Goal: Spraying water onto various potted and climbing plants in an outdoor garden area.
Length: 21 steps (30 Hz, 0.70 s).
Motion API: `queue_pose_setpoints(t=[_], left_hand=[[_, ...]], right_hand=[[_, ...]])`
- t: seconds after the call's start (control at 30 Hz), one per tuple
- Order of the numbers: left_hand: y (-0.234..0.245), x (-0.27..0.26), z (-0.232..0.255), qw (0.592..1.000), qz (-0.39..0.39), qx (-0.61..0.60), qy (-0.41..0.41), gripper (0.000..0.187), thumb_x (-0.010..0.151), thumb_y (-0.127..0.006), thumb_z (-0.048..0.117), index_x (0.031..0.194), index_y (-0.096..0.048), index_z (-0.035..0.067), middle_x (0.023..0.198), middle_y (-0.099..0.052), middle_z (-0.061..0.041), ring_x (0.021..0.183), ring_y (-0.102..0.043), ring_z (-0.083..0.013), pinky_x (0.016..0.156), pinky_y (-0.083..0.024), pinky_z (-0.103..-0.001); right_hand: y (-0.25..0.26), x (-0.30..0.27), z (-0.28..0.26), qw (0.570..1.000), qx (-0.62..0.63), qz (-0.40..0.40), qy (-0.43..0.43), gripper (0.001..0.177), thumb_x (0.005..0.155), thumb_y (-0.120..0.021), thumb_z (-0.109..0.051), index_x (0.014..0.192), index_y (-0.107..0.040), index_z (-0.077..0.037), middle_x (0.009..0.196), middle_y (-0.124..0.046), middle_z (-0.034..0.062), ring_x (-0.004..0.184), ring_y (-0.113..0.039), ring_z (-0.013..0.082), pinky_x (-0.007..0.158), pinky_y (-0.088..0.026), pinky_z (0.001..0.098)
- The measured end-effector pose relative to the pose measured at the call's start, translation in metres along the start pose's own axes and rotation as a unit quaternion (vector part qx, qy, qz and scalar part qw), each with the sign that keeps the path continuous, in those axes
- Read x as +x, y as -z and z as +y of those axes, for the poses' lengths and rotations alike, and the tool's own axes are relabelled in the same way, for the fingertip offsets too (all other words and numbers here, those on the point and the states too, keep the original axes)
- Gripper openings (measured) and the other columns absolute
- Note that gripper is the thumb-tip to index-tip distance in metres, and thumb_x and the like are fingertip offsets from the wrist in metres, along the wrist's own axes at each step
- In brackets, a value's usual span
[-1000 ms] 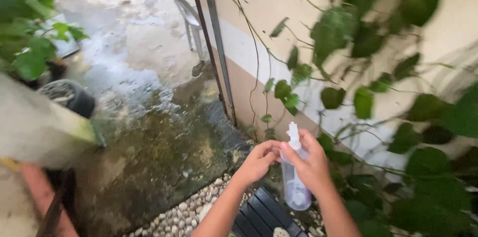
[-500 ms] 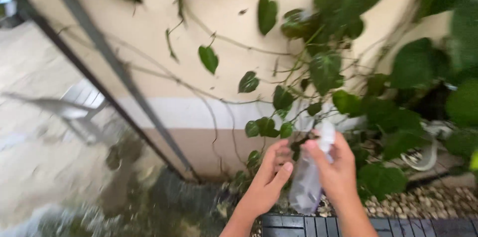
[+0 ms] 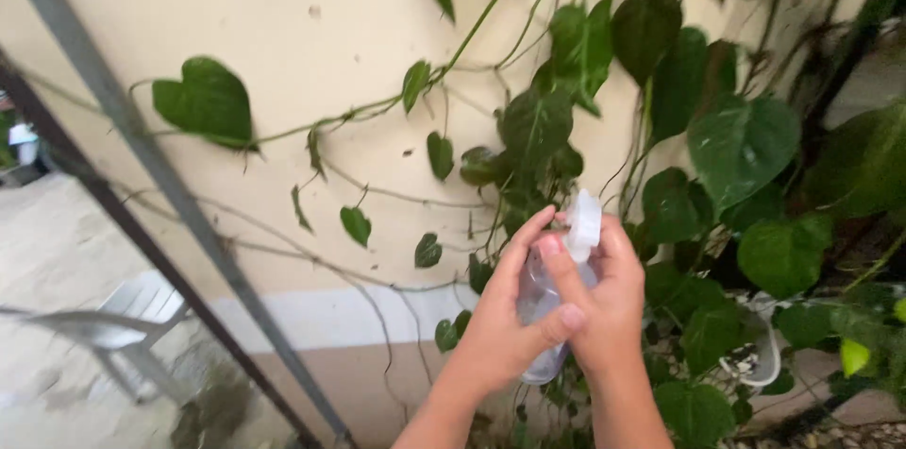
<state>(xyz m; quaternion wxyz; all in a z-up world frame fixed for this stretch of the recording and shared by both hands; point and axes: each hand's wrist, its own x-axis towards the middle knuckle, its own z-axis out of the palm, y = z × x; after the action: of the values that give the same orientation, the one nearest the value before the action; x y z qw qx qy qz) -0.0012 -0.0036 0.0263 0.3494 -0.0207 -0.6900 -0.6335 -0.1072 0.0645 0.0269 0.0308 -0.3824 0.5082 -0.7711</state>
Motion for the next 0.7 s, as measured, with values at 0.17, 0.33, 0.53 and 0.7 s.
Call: queue_pose_setpoints(t=[0.17, 0.33, 0.53, 0.7], left_hand=[[0.005, 0.032, 0.015, 0.996, -0.047, -0.042, -0.065, 0.107, 0.08, -0.083, 0.051, 0.163, -0.031, 0.006, 0.158, -0.046, -0.015, 0.146, -0.046, -0.0257, 0.122, -0.036, -0.039], [0.016, 0.052, 0.037, 0.989, -0.064, -0.078, -0.105, 0.102, 0.082, -0.083, 0.046, 0.16, -0.035, 0.003, 0.151, -0.052, -0.016, 0.141, -0.052, -0.0253, 0.12, -0.04, -0.039], [0.08, 0.091, 0.063, 0.977, -0.048, -0.104, -0.179, 0.095, 0.086, -0.079, 0.048, 0.158, -0.035, 0.004, 0.146, -0.054, -0.013, 0.134, -0.055, -0.0233, 0.113, -0.045, -0.037], [0.129, 0.127, 0.096, 0.976, -0.056, -0.123, -0.17, 0.094, 0.087, -0.074, 0.052, 0.158, -0.036, 0.006, 0.147, -0.052, -0.013, 0.133, -0.052, -0.0247, 0.11, -0.044, -0.036]], right_hand=[[-0.014, 0.03, -0.035, 0.998, -0.059, 0.025, 0.028, 0.024, 0.09, -0.076, -0.018, 0.106, -0.066, -0.004, 0.092, -0.068, 0.0002, 0.082, -0.06, 0.0082, 0.072, -0.05, 0.025], [-0.037, 0.05, -0.056, 0.993, -0.077, 0.039, 0.085, 0.022, 0.091, -0.077, -0.019, 0.103, -0.067, -0.003, 0.09, -0.066, -0.0002, 0.08, -0.057, 0.0087, 0.071, -0.049, 0.0252], [-0.118, 0.075, -0.076, 0.976, -0.146, 0.018, 0.159, 0.023, 0.089, -0.076, -0.02, 0.103, -0.066, -0.006, 0.091, -0.071, -0.0011, 0.08, -0.061, 0.0062, 0.071, -0.052, 0.0232], [-0.181, 0.096, -0.104, 0.963, -0.178, 0.065, 0.191, 0.031, 0.091, -0.074, -0.029, 0.108, -0.063, -0.006, 0.081, -0.071, 0.0018, 0.071, -0.066, 0.0092, 0.065, -0.054, 0.0257]])
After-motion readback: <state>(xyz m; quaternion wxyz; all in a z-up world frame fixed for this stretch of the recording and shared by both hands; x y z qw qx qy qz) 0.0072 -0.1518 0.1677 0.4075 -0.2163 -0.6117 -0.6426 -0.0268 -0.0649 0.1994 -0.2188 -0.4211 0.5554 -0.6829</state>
